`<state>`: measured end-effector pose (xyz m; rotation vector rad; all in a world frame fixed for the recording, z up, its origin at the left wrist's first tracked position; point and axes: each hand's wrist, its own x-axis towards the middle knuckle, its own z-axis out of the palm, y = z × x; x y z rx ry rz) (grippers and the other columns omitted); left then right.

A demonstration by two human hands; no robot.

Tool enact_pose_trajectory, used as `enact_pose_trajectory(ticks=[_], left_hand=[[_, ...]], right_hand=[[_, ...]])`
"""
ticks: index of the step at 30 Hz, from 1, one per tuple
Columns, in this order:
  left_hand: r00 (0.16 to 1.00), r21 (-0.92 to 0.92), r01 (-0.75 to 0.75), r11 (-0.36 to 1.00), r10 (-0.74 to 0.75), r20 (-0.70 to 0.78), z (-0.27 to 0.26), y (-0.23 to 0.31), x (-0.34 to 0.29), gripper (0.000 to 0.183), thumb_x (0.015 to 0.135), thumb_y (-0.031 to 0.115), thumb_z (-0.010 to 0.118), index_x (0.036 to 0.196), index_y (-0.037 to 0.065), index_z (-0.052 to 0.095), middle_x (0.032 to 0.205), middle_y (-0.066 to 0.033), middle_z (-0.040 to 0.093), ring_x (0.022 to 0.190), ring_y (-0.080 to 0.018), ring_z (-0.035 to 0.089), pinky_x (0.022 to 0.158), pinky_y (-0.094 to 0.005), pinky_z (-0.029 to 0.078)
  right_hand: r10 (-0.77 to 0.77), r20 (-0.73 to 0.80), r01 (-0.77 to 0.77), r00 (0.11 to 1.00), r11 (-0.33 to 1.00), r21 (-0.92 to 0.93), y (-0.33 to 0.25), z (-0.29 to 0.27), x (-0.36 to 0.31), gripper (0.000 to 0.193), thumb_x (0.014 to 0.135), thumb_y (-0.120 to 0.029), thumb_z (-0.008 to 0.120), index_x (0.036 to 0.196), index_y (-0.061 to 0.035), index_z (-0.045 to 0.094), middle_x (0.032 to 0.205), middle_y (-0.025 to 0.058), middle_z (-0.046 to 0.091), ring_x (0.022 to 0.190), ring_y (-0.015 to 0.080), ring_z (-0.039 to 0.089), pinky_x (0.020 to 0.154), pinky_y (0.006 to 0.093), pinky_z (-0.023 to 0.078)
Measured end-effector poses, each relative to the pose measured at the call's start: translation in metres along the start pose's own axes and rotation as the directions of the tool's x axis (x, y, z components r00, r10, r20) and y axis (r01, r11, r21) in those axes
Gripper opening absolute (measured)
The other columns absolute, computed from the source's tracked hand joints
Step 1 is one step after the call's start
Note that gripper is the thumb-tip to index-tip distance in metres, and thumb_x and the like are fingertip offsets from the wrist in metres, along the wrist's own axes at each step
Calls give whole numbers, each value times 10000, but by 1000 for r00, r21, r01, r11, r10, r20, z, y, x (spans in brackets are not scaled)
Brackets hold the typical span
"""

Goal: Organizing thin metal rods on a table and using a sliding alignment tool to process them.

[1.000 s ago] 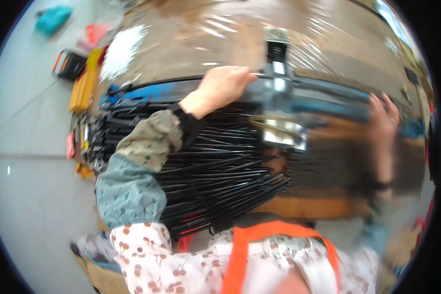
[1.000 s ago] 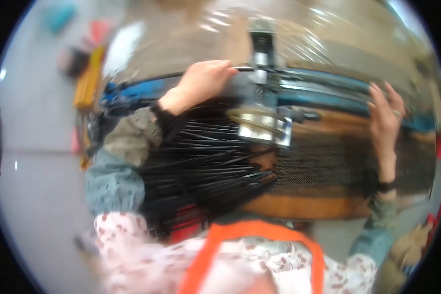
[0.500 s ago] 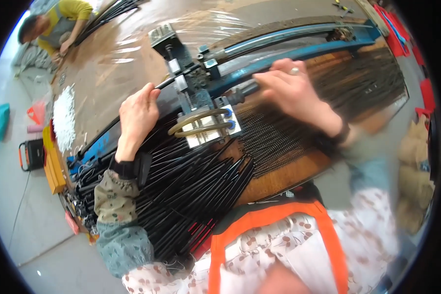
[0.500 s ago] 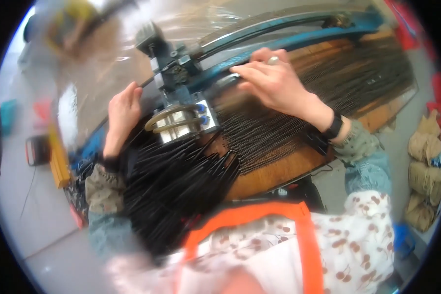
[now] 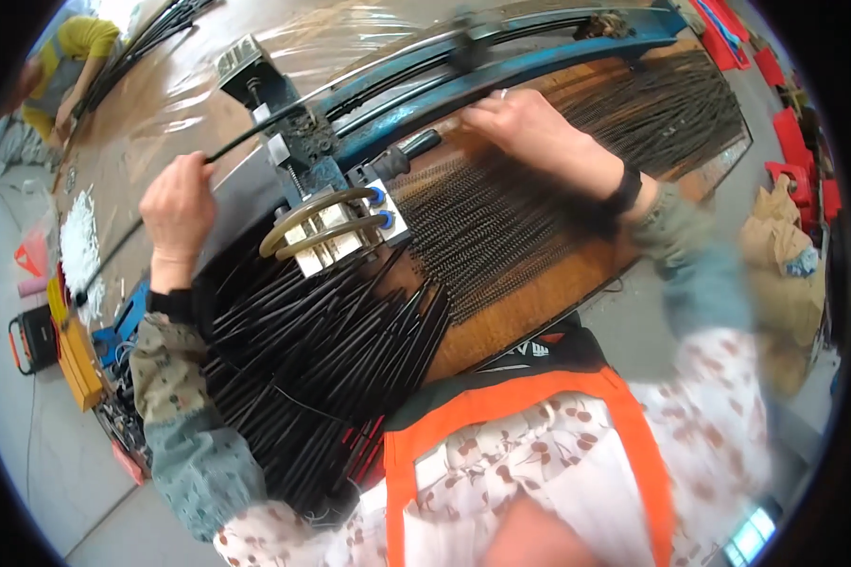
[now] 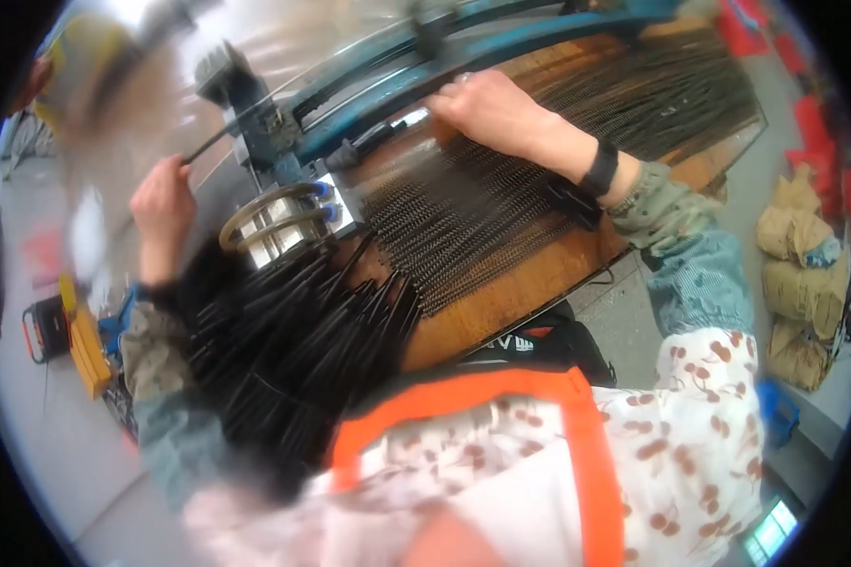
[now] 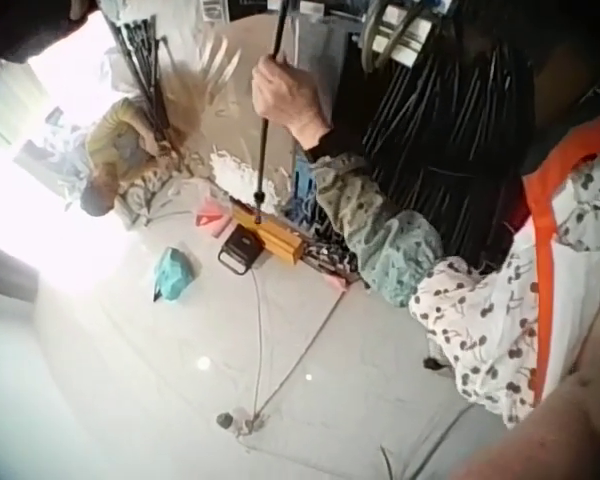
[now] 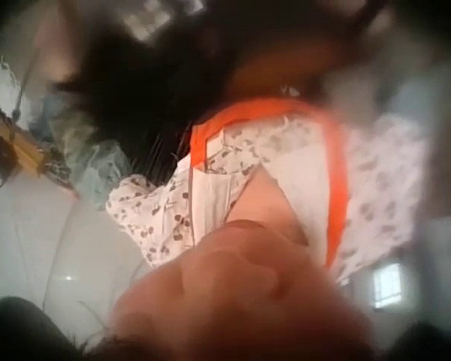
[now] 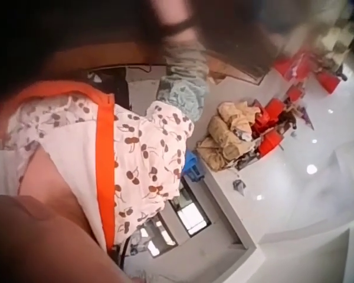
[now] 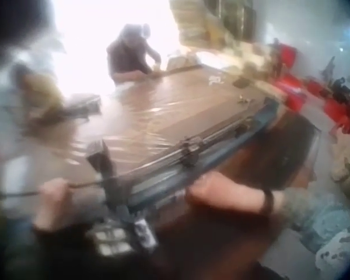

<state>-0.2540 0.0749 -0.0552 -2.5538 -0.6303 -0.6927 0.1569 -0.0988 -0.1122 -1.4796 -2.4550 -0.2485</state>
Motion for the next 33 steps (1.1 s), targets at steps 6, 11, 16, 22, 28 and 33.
enact_pose_trajectory(ticks=[6, 11, 16, 22, 28, 33], left_hand=[[986, 284, 129, 950, -153, 66, -32, -18, -40, 254, 918, 203, 657, 1172, 210, 673, 920, 4, 647, 922, -180, 609, 790, -365, 392], [881, -158, 369, 916, -290, 374, -99, 93, -67, 134, 850, 202, 737, 805, 115, 645, 751, -24, 584, 734, -245, 558, 680, -389, 388], [744, -9, 389, 921, -308, 593, -123, 140, -96, 186, 855, 224, 726, 905, 97, 599, 853, -63, 548, 803, -248, 544, 716, -370, 407], [795, -245, 467, 850, -282, 537, -118, 142, -102, 139, 888, 120, 675, 957, 60, 570, 830, -96, 533, 781, -282, 587, 637, -394, 498], [769, -325, 481, 814, -214, 602, -132, 167, -60, 274, 883, 111, 693, 1154, 106, 652, 716, -72, 507, 654, -261, 590, 563, -385, 489], [828, -379, 398, 836, -150, 540, -126, 179, -41, 303, 887, 106, 689, 1188, 108, 649, 719, -74, 513, 638, -265, 588, 556, -389, 485]], right_hand=[[-17, 9, 17, 1000, 1000, -15, -6, 30, -2, 202, 810, -31, 594, 1011, -37, 613, 859, 118, 645, 803, 303, 664, 676, 402, 548], [171, 53, -172, 984, 985, 0, -20, -21, -16, 169, 765, -15, 610, 927, -46, 575, 832, 135, 616, 822, 348, 623, 691, 455, 511], [25, 322, -145, 946, 923, 356, -72, -36, -3, 135, 738, -73, 579, 870, -47, 573, 787, 159, 617, 747, 399, 632, 667, 478, 514], [-226, 322, -108, 919, 642, 759, -110, -17, 16, 188, 891, -199, 671, 1028, -74, 701, 806, 173, 677, 775, 371, 667, 700, 431, 540], [-9, 89, -76, 996, 432, 899, -122, -18, 7, 282, 879, -75, 689, 1157, -28, 691, 826, 167, 635, 747, 314, 642, 676, 376, 514], [39, -42, 14, 998, 557, 830, -125, -20, -15, 399, 886, -9, 654, 1283, -38, 637, 791, 146, 603, 709, 299, 619, 645, 369, 501]])
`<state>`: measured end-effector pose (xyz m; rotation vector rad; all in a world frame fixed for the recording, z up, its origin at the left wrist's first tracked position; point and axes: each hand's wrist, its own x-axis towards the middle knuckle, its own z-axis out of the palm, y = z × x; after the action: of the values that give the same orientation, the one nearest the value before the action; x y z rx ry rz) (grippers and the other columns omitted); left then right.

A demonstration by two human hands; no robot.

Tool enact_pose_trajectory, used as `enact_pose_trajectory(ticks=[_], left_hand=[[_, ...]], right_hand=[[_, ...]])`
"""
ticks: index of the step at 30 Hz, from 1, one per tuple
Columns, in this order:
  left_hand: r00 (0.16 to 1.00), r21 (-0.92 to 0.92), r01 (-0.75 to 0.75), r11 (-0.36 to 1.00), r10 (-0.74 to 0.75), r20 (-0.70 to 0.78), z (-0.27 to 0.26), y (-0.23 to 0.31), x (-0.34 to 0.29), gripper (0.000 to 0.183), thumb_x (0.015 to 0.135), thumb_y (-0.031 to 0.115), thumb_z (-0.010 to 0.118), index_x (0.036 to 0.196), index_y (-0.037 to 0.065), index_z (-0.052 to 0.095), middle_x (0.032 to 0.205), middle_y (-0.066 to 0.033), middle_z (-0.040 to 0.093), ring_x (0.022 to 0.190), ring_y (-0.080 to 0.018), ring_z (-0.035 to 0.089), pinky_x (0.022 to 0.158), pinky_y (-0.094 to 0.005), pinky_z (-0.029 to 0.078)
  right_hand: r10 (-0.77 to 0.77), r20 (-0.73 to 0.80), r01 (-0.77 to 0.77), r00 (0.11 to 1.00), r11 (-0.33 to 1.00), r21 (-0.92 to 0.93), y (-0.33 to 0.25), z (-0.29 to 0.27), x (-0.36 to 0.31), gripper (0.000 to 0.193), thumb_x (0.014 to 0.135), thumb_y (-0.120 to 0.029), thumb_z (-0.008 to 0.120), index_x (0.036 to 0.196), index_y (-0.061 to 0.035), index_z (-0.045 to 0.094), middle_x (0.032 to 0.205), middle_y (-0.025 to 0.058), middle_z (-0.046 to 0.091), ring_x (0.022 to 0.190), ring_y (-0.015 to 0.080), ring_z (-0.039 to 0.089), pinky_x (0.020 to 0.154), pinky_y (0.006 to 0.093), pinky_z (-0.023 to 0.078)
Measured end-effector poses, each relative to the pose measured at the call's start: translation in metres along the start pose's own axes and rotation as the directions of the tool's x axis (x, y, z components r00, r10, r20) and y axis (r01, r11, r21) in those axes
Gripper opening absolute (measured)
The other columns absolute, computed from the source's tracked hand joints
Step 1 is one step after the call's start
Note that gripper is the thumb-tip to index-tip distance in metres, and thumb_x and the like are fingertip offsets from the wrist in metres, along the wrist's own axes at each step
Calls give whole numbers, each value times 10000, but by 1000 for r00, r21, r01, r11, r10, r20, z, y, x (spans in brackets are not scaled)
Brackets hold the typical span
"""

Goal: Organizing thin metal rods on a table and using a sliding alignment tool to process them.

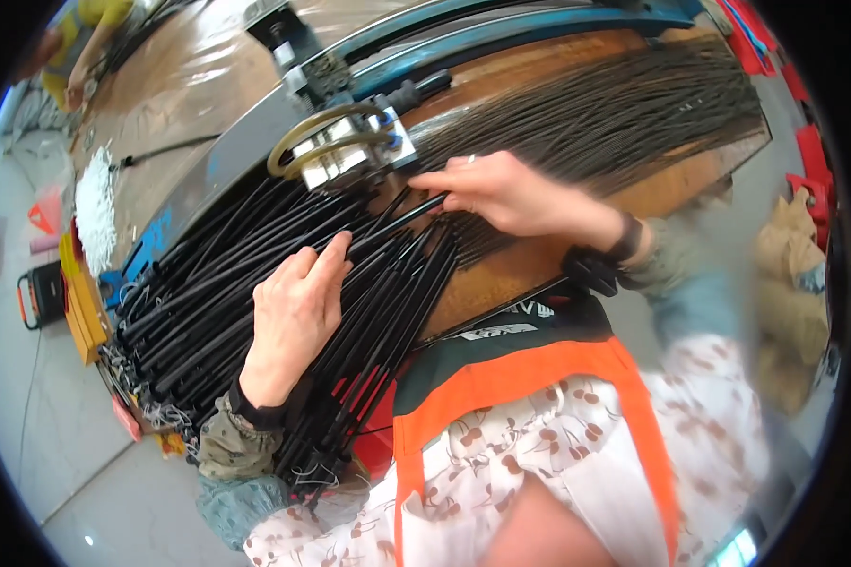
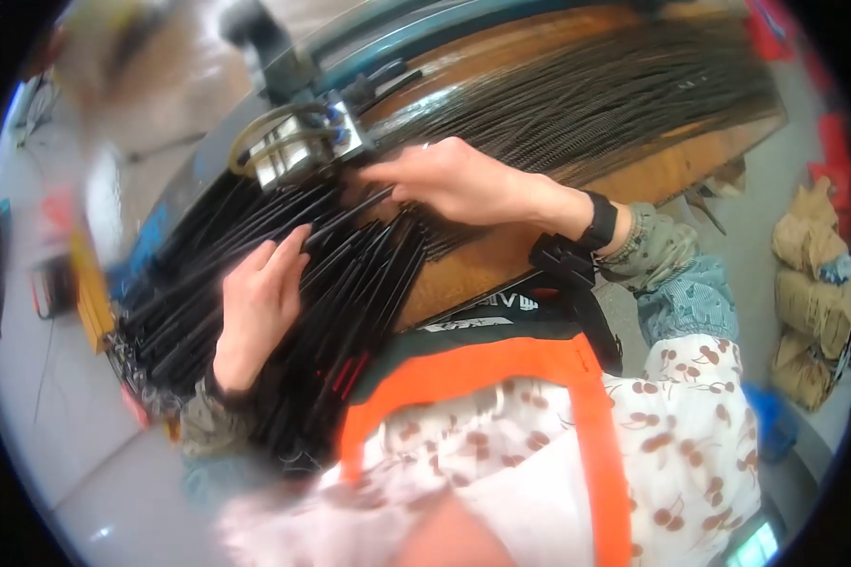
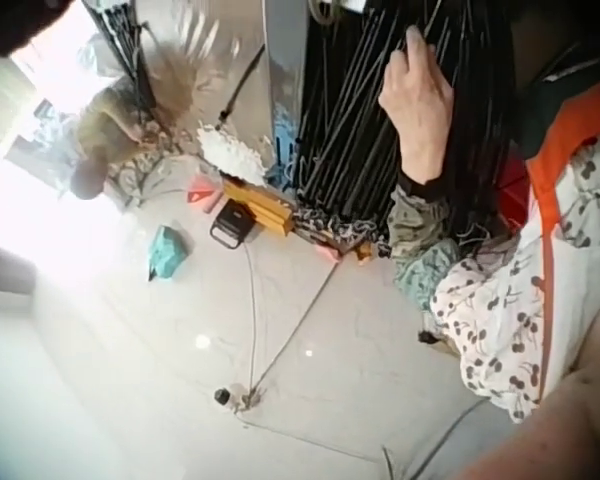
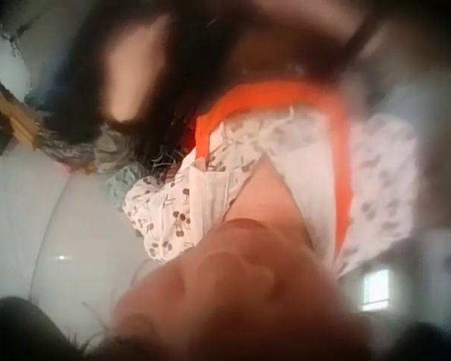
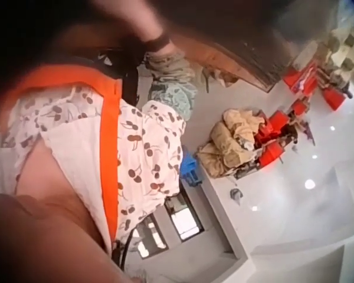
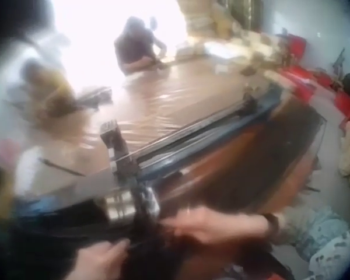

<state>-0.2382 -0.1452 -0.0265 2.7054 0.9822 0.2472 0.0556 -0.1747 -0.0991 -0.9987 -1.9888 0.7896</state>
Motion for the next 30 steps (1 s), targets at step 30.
enact_pose_trajectory(ticks=[30], left_hand=[[923, 368, -364, 855, 384, 21, -63, 29, 210, 468, 795, -67, 577, 1246, 51, 620, 830, -124, 525, 798, -297, 572, 686, -417, 476]], right_hand=[[-538, -399, 73, 742, 657, -750, 49, -156, 10, 606, 827, -221, 772, 1377, -109, 544, 826, 86, 667, 728, 219, 657, 708, 338, 552]])
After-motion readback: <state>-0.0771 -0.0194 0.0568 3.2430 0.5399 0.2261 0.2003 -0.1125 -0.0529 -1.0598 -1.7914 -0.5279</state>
